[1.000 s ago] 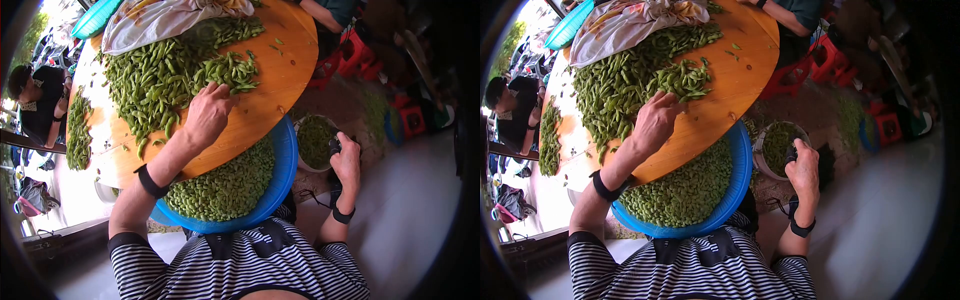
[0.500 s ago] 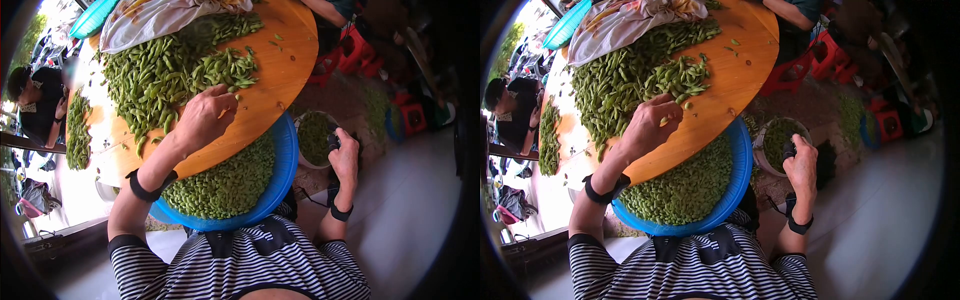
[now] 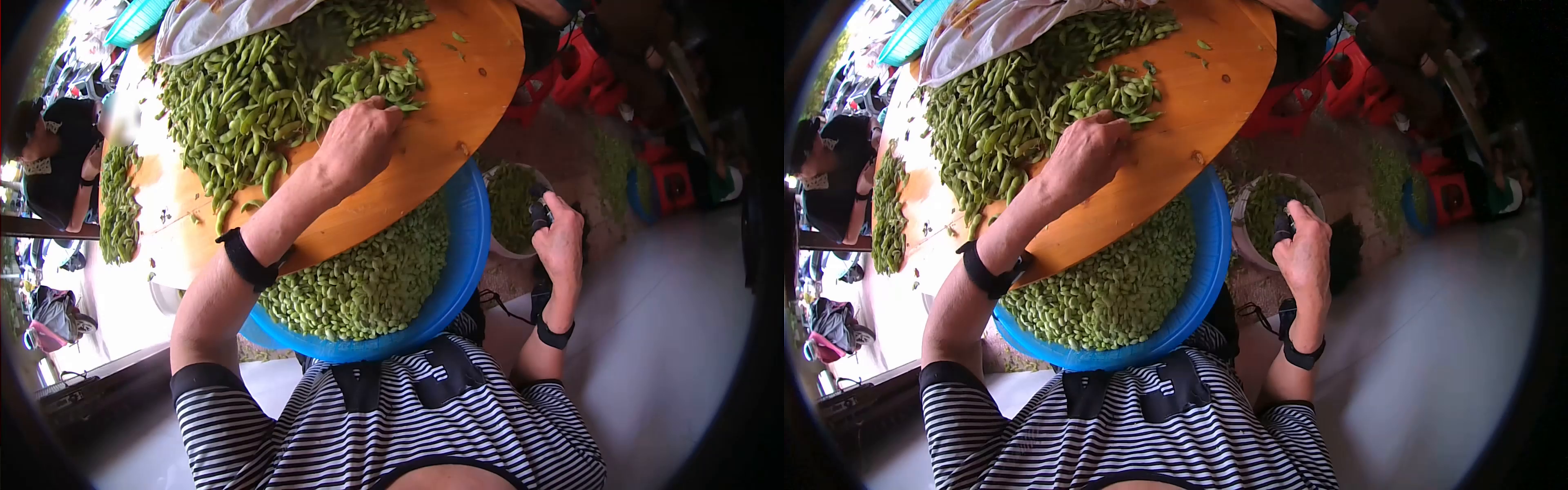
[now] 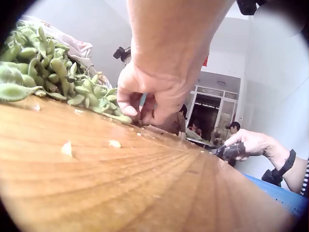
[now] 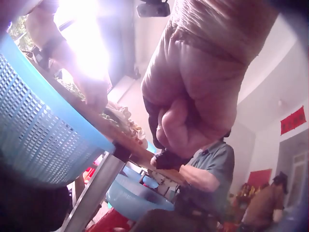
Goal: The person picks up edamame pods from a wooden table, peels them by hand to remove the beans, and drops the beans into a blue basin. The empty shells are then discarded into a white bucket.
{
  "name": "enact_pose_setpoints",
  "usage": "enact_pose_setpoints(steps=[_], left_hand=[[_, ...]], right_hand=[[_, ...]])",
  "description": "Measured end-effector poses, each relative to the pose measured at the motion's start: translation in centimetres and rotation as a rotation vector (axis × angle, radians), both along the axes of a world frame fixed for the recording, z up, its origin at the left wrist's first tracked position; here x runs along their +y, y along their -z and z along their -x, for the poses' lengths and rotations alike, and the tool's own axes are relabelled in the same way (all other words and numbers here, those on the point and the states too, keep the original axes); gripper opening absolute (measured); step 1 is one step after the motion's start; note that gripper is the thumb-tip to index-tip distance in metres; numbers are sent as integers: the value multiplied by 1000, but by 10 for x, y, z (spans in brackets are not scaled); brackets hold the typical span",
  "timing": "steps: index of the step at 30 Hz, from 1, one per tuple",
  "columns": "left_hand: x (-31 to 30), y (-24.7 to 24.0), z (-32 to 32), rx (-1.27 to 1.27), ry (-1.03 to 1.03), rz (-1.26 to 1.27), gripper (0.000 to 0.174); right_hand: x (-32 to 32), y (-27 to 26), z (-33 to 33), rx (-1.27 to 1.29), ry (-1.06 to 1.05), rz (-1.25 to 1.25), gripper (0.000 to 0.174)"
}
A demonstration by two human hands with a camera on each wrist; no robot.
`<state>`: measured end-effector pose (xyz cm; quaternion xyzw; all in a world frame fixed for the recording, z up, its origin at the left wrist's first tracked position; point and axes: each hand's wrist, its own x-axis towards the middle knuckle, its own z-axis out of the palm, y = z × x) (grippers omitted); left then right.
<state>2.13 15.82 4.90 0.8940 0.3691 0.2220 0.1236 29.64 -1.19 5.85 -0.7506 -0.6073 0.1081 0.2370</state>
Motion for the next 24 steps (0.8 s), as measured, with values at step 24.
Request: enact_pose_setpoints(steps=[24], left_hand=[[-34, -13, 59, -68, -120, 26, 16]], right_hand=[[13, -20, 42, 197, -178, -109, 21]])
